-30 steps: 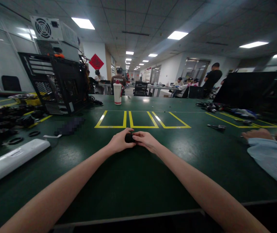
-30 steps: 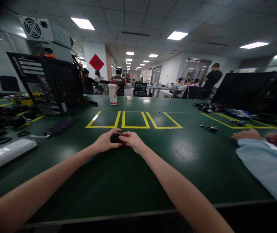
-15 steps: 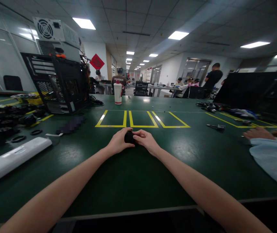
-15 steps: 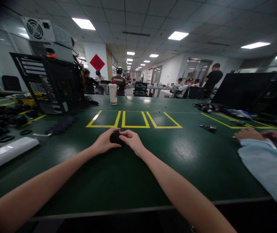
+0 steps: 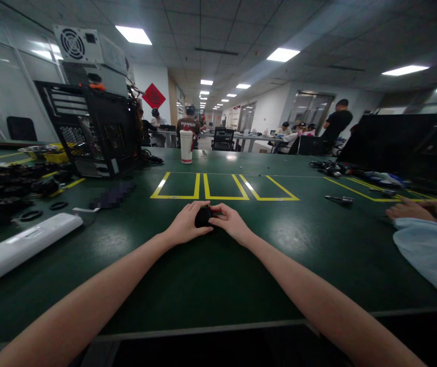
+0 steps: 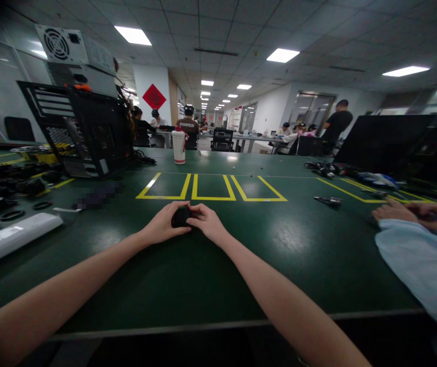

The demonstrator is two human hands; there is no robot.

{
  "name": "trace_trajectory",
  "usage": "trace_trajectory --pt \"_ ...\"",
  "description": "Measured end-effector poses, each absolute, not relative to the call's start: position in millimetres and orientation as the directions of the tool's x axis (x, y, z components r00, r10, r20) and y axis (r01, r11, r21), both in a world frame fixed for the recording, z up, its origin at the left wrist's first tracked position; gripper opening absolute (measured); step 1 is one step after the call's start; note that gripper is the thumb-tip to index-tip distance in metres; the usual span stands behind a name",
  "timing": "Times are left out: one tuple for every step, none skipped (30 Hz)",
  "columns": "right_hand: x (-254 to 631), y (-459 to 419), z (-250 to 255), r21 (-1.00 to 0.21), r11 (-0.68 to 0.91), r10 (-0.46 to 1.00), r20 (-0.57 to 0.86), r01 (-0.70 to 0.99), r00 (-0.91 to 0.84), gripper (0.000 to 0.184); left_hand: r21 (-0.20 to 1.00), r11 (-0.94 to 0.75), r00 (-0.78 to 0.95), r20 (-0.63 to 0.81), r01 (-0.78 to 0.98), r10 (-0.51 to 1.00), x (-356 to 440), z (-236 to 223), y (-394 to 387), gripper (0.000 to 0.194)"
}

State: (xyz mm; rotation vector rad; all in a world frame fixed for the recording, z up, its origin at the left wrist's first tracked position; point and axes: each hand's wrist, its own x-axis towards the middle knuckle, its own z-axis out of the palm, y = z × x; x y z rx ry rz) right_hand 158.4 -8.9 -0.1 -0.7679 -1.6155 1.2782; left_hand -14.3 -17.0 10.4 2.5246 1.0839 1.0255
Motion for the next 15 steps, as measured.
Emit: trace_trajectory --pt "158.6 -8.5 -0.8 -0.961 0.271 0.879 0.271 -0.057 -0.392 0.031 0.431 -0.71 0.488 0.522 0.557 0.7 -14.4 10.7 -17.2 0.06" --pt "159.0 -8.2 -1.4 -0.961 0.271 0.879 0.27 -0.053 -0.394 0.032 0.43 -0.711 0.49 0.522 0.556 0.699 -14.4 11.1 -17.6 0.06" --pt "159.5 -8.1 -1.8 -0.961 0.272 0.877 0.269 -0.052 -0.398 0.033 0.432 -0.712 0.495 0.517 0.554 0.699 -14.5 11.7 -18.1 0.06" --pt "160.0 -8.1 -2.0 -0.96 0.274 0.874 0.272 -0.052 -0.402 0.034 0.435 -0.711 0.499 0.511 0.553 0.7 -14.5 12.2 -18.6 0.059" --pt "160.5 -8.3 -2.1 -0.96 0.277 0.872 0.273 -0.052 -0.407 0.035 0.439 -0.71 0.501 0.506 0.551 0.702 -14.7 12.6 -19.0 0.058" --pt "161.0 -8.7 -2.0 -0.959 0.279 0.87 0.274 -0.049 -0.409 0.037 0.441 -0.708 0.502 0.503 0.551 0.704 -14.8 12.9 -19.3 0.056" --pt "161.4 -9.2 -1.7 -0.959 0.281 0.87 0.274 -0.043 -0.41 0.037 0.443 -0.707 0.501 0.502 0.551 0.705 -15.0 13.1 -19.5 0.054" --pt "161.6 -9.7 -1.4 -0.959 0.283 0.872 0.271 -0.033 -0.408 0.037 0.443 -0.708 0.501 0.503 0.55 0.704 -15.3 13.0 -19.5 0.053" --pt "161.7 -10.4 -1.1 -0.959 0.283 0.875 0.267 -0.021 -0.405 0.036 0.442 -0.708 0.501 0.503 0.551 0.704 -15.5 12.8 -19.4 0.053" --pt "161.6 -11.0 -0.9 -0.96 0.282 0.879 0.261 -0.008 -0.398 0.035 0.441 -0.709 0.502 0.504 0.551 0.703 -15.8 12.6 -19.3 0.054" --pt "161.5 -11.6 -0.9 -0.96 0.282 0.884 0.257 0.005 -0.39 0.033 0.44 -0.71 0.505 0.502 0.55 0.702 -16.0 12.4 -19.1 0.055" --pt "161.3 -12.3 -0.9 -0.959 0.283 0.888 0.256 0.015 -0.382 0.032 0.44 -0.712 0.508 0.502 0.548 0.7 -16.3 12.3 -19.1 0.056" --pt "161.1 -12.9 -0.9 -0.958 0.284 0.89 0.255 0.025 -0.377 0.031 0.44 -0.713 0.51 0.502 0.545 0.699 -16.5 12.3 -19.1 0.057" --pt "161.0 -13.5 -0.9 -0.958 0.286 0.893 0.254 0.031 -0.373 0.031 0.441 -0.715 0.513 0.5 0.542 0.698 -16.6 12.4 -19.2 0.058" --pt "160.9 -14.1 -0.8 -0.958 0.286 0.894 0.253 0.037 -0.369 0.031 0.442 -0.716 0.516 0.498 0.54 0.697 -16.7 12.7 -19.3 0.058"
